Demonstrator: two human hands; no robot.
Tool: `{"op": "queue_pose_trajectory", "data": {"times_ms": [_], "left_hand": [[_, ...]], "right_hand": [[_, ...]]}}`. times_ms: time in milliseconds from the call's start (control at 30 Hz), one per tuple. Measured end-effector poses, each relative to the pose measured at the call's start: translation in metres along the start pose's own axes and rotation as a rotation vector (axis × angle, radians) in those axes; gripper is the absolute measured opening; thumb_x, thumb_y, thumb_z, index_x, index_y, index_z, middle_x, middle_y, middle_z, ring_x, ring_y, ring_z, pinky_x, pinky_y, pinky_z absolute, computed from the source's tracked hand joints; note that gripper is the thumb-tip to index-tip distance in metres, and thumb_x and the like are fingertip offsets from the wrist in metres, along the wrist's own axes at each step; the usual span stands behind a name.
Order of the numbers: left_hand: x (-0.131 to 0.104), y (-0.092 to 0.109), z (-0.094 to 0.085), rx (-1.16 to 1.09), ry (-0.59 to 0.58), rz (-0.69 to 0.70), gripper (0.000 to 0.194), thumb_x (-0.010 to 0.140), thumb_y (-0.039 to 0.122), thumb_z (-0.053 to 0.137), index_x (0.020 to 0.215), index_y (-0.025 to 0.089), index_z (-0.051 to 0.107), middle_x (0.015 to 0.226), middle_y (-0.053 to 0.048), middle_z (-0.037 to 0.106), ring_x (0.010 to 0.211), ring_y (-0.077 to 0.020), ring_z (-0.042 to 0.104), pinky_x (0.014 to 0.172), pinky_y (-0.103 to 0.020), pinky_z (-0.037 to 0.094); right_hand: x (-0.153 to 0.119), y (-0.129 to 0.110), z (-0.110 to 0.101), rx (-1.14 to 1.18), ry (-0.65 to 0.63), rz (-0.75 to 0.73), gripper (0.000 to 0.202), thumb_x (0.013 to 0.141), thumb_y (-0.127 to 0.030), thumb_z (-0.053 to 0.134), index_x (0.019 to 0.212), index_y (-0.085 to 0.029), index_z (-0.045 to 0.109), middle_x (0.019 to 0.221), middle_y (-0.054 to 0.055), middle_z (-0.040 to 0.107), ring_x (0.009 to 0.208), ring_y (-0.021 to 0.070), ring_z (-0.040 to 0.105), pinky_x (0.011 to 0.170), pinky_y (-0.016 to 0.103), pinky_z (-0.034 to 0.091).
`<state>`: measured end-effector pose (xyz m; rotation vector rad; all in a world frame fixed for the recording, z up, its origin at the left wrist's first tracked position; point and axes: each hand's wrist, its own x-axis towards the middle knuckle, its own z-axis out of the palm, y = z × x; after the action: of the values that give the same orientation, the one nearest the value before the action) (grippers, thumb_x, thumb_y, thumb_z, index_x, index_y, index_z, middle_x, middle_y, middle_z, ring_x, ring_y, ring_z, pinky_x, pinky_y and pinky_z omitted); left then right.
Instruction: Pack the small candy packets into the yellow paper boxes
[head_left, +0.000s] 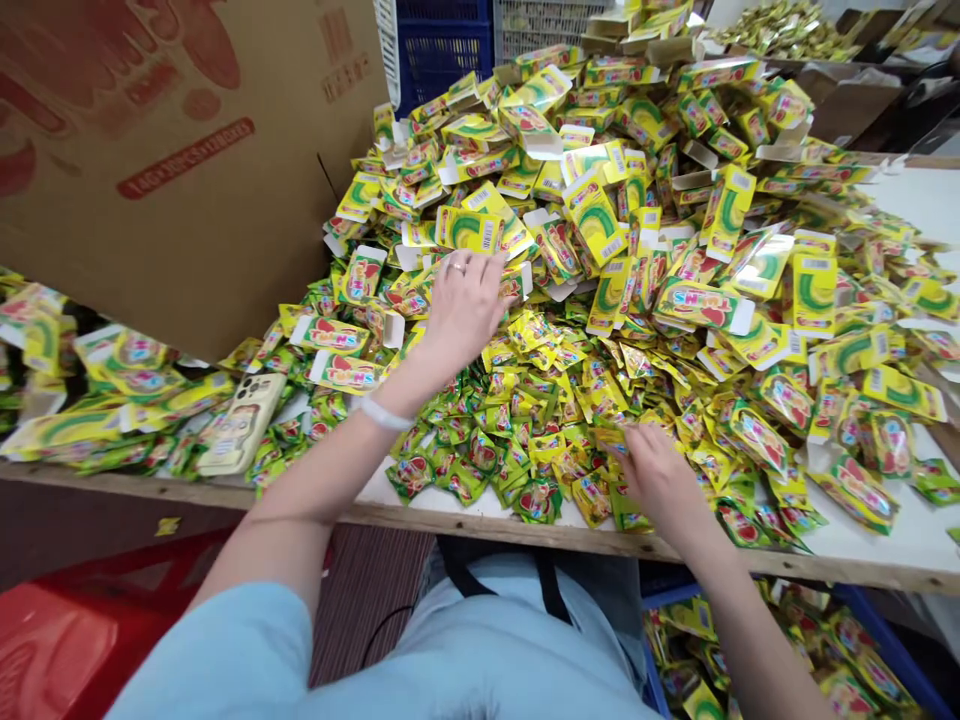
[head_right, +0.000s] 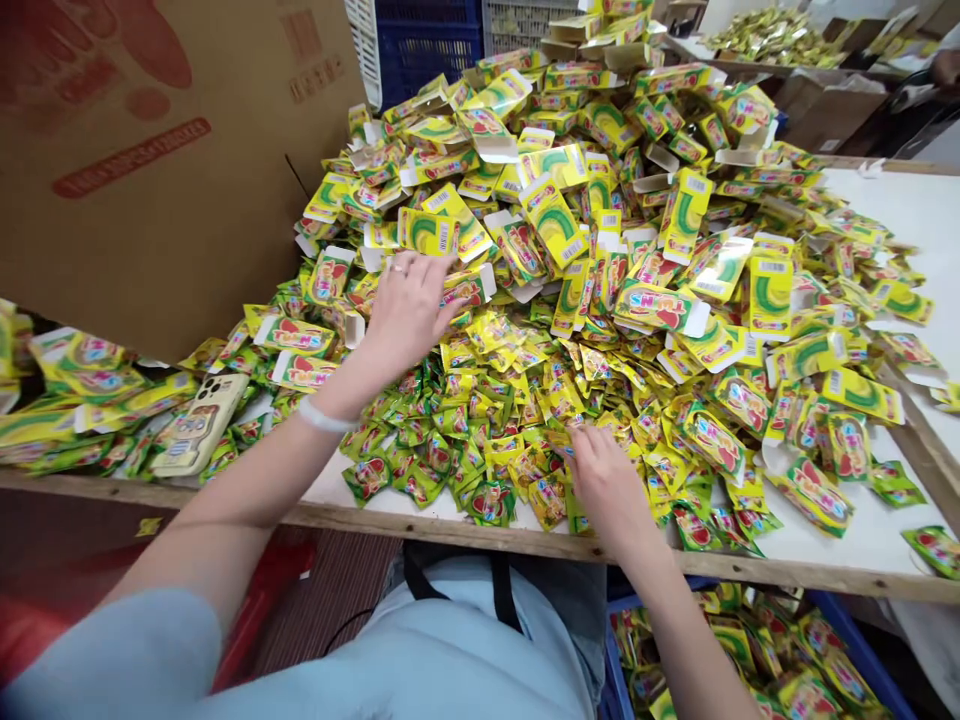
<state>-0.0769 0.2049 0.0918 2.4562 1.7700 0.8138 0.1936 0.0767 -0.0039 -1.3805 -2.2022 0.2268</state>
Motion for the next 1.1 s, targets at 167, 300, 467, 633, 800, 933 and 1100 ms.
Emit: {"op": "queue_pose_trajectory", "data": {"times_ms": [167, 300, 467, 633, 800, 933, 1100], "left_hand": [[0.036, -0.017, 0.007, 0.141, -0.109, -0.024, 0.038, 0.079, 0.012, 0.071, 0.113, 0.005, 0.055, 0.121, -0.024, 0.055, 0.128, -0.0458, 0.044, 0.108, -0.061, 0.030], [-0.001, 0.007, 0.000, -0.286, -0.100, -0.033, 0.033, 0.083, 0.016, 0.066, 0.111, 0.016, 0.049, 0.118, -0.015, 0.057, 0.117, -0.0325, 0.055, 0.101, -0.048, 0.043], [-0.071, 0.064, 0.016, -1.257, -0.697, -0.082, 0.037, 0.082, 0.032, 0.069, 0.110, 0.021, 0.047, 0.101, -0.009, 0.065, 0.090, -0.0207, 0.065, 0.082, -0.036, 0.055], [-0.104, 0.095, 0.029, -1.535, -0.888, -0.267, 0.049, 0.069, 0.056, 0.078, 0.094, 0.020, 0.056, 0.082, -0.003, 0.062, 0.071, -0.0167, 0.060, 0.068, -0.034, 0.054], [-0.107, 0.092, 0.025, -1.443, -0.833, -0.309, 0.046, 0.070, 0.054, 0.078, 0.090, 0.019, 0.056, 0.076, -0.001, 0.061, 0.068, -0.0167, 0.059, 0.069, -0.033, 0.054], [-0.111, 0.090, 0.030, -1.245, -0.758, -0.167, 0.040, 0.080, 0.041, 0.071, 0.109, 0.017, 0.059, 0.100, -0.007, 0.067, 0.089, -0.0218, 0.063, 0.084, -0.036, 0.053], [-0.117, 0.088, 0.035, -1.042, -0.799, -0.019, 0.042, 0.085, 0.033, 0.065, 0.123, 0.019, 0.056, 0.116, -0.009, 0.066, 0.104, -0.0246, 0.063, 0.093, -0.037, 0.050]], "right_hand": [[-0.006, 0.009, -0.002, 0.077, 0.093, -0.019, 0.021, 0.097, -0.023, 0.047, 0.111, -0.016, 0.062, 0.099, 0.014, 0.069, 0.093, 0.0262, 0.066, 0.084, 0.042, 0.056], [-0.008, 0.000, -0.035, 0.484, 0.293, 0.200, 0.020, 0.090, -0.027, 0.064, 0.109, -0.021, 0.062, 0.102, 0.008, 0.067, 0.084, 0.0198, 0.068, 0.069, 0.031, 0.058], [0.011, -0.033, -0.059, 0.710, 0.625, 0.152, 0.031, 0.082, -0.020, 0.073, 0.111, -0.024, 0.062, 0.094, 0.004, 0.068, 0.080, 0.0192, 0.068, 0.066, 0.031, 0.058], [0.027, -0.041, -0.054, 0.496, 0.564, -0.090, 0.019, 0.083, -0.015, 0.069, 0.099, -0.025, 0.064, 0.096, 0.007, 0.068, 0.091, 0.0235, 0.067, 0.075, 0.038, 0.058], [0.016, -0.034, -0.069, 0.305, 0.264, -0.152, 0.025, 0.087, -0.011, 0.064, 0.107, -0.025, 0.065, 0.100, 0.007, 0.068, 0.091, 0.0210, 0.067, 0.076, 0.033, 0.057], [0.012, -0.034, -0.089, 0.259, -0.036, -0.115, 0.024, 0.093, -0.017, 0.057, 0.114, -0.024, 0.065, 0.101, 0.008, 0.069, 0.087, 0.0189, 0.068, 0.069, 0.026, 0.056], [0.018, -0.034, -0.099, 0.201, -0.339, -0.087, 0.021, 0.095, -0.019, 0.052, 0.104, -0.022, 0.070, 0.089, 0.007, 0.066, 0.077, 0.0188, 0.066, 0.067, 0.028, 0.055]]}}
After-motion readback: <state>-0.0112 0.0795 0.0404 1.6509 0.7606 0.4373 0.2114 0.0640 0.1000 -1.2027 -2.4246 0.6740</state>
